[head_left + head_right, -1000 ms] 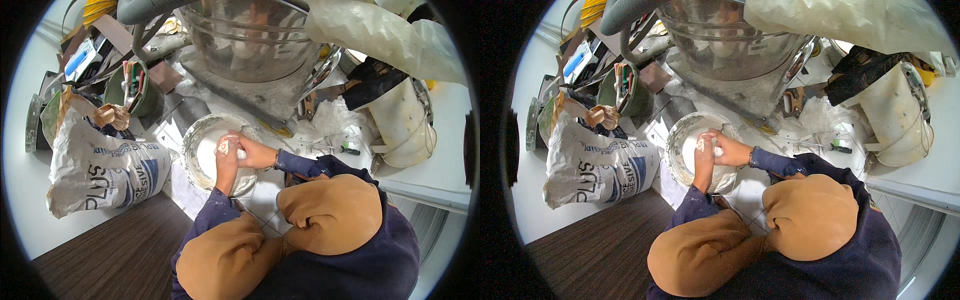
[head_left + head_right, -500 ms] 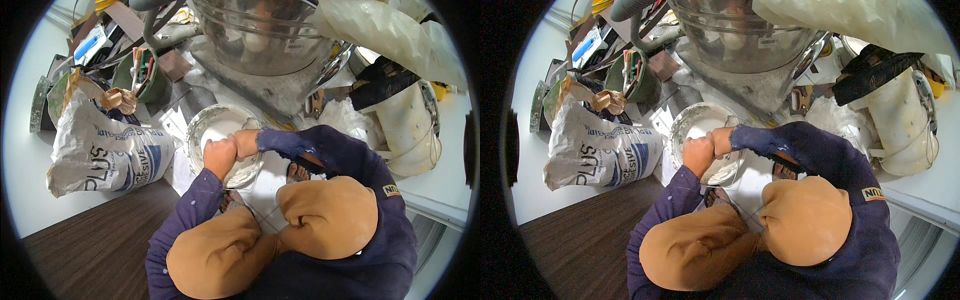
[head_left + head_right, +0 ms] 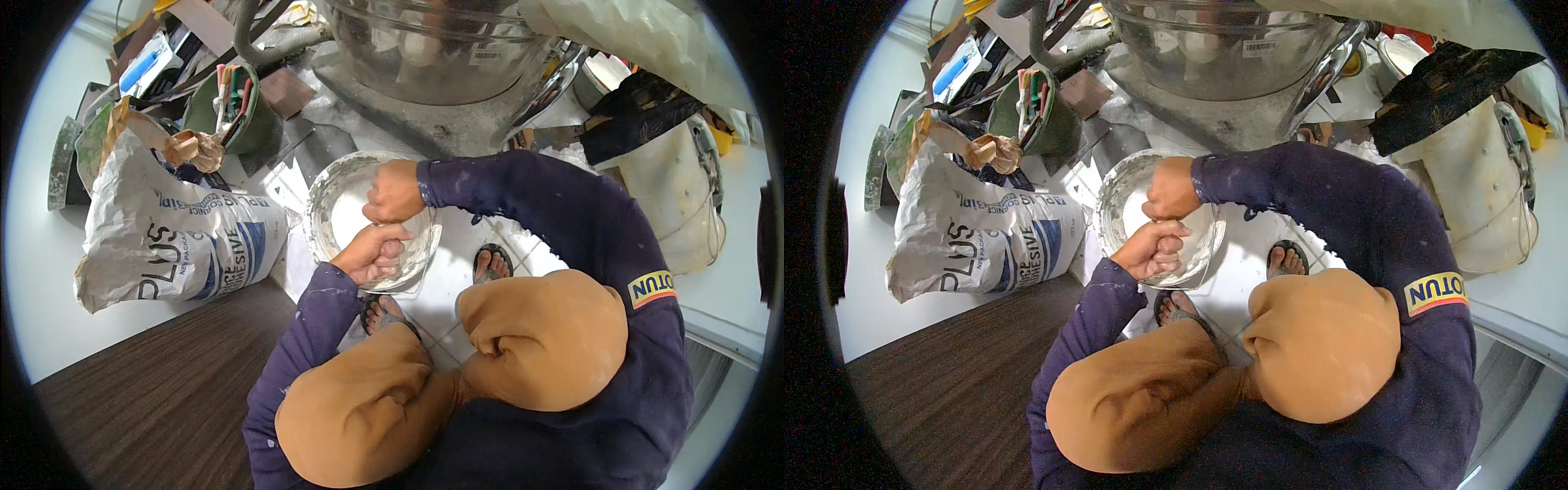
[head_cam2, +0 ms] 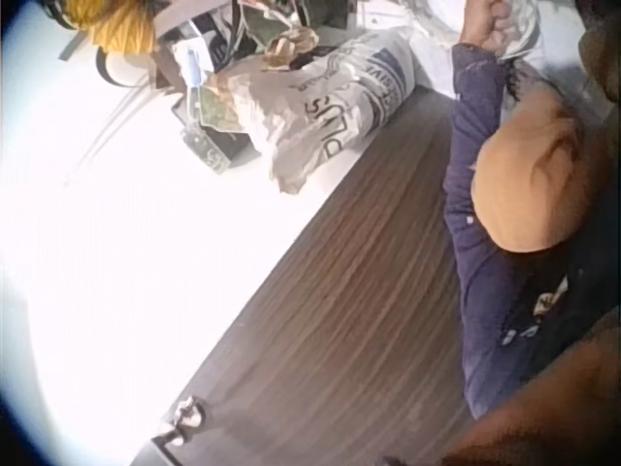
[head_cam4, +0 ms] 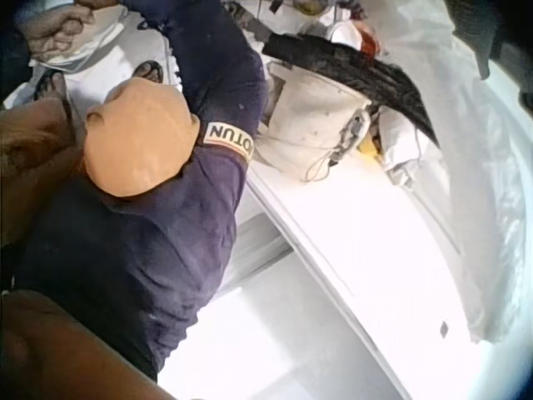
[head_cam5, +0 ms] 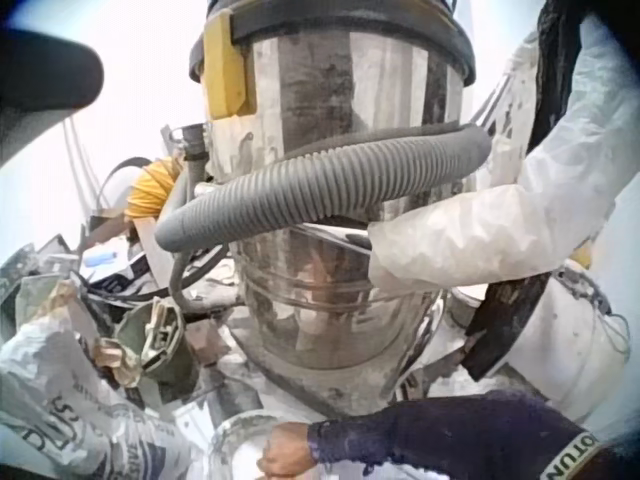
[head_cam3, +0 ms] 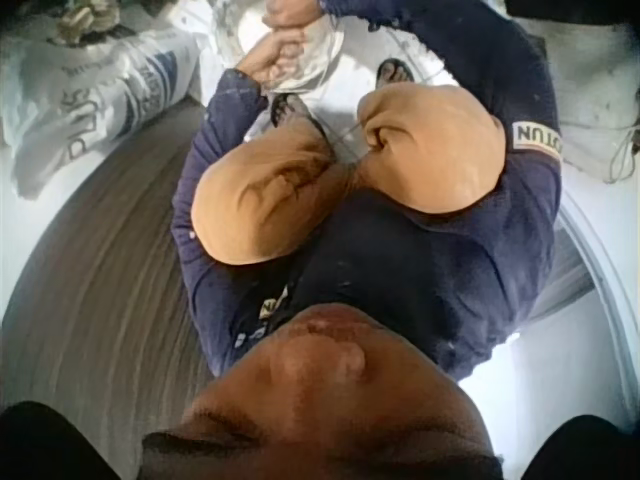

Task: The person mixes white adhesive in a bucket by hand, stands up, and attaches a roller cover to a frame before picking up a paint tray.

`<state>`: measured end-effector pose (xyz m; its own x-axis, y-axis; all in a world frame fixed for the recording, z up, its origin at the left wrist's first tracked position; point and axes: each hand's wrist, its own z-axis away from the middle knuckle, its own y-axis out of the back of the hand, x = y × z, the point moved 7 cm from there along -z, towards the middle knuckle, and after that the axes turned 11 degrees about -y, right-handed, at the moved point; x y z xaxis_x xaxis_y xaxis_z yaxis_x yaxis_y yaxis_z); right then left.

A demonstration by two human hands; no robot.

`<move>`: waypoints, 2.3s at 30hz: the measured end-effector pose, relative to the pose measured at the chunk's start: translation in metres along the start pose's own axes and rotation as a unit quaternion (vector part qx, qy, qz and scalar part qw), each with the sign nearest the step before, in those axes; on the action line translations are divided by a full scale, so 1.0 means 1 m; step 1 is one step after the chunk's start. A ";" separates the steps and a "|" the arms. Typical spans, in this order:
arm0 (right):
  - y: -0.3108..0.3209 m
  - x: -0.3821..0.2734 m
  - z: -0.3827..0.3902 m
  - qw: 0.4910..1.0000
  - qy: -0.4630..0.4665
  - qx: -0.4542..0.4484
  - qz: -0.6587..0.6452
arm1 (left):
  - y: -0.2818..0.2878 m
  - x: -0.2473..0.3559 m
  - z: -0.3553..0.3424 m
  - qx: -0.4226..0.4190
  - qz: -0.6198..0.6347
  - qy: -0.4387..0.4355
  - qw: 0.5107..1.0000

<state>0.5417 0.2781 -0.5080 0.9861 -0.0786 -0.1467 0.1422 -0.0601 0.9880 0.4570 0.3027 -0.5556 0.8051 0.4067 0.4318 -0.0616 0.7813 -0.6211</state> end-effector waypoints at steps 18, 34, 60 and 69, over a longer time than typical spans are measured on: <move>0.005 -0.030 0.148 0.903 -0.388 0.037 -0.178 | 0.049 0.066 0.097 0.081 -0.272 -0.252 0.925; -0.048 -0.001 0.225 0.807 -0.529 0.101 -0.241 | 0.079 -0.018 0.125 0.191 -0.105 -0.184 0.958; 0.253 -0.129 0.245 0.656 -0.630 -0.059 -0.411 | -0.143 -0.008 0.148 0.382 -0.553 -0.094 0.734; 0.328 -0.236 0.353 0.537 -0.754 -0.108 -0.363 | -0.063 0.000 0.065 0.201 -0.776 -0.008 0.598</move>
<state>0.3255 -0.0748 -0.1664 -0.5036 -0.8387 -0.2073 0.6095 -0.5149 0.6028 0.4226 0.2840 -0.4735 0.0708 -0.9540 0.2914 0.6135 0.2719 0.7414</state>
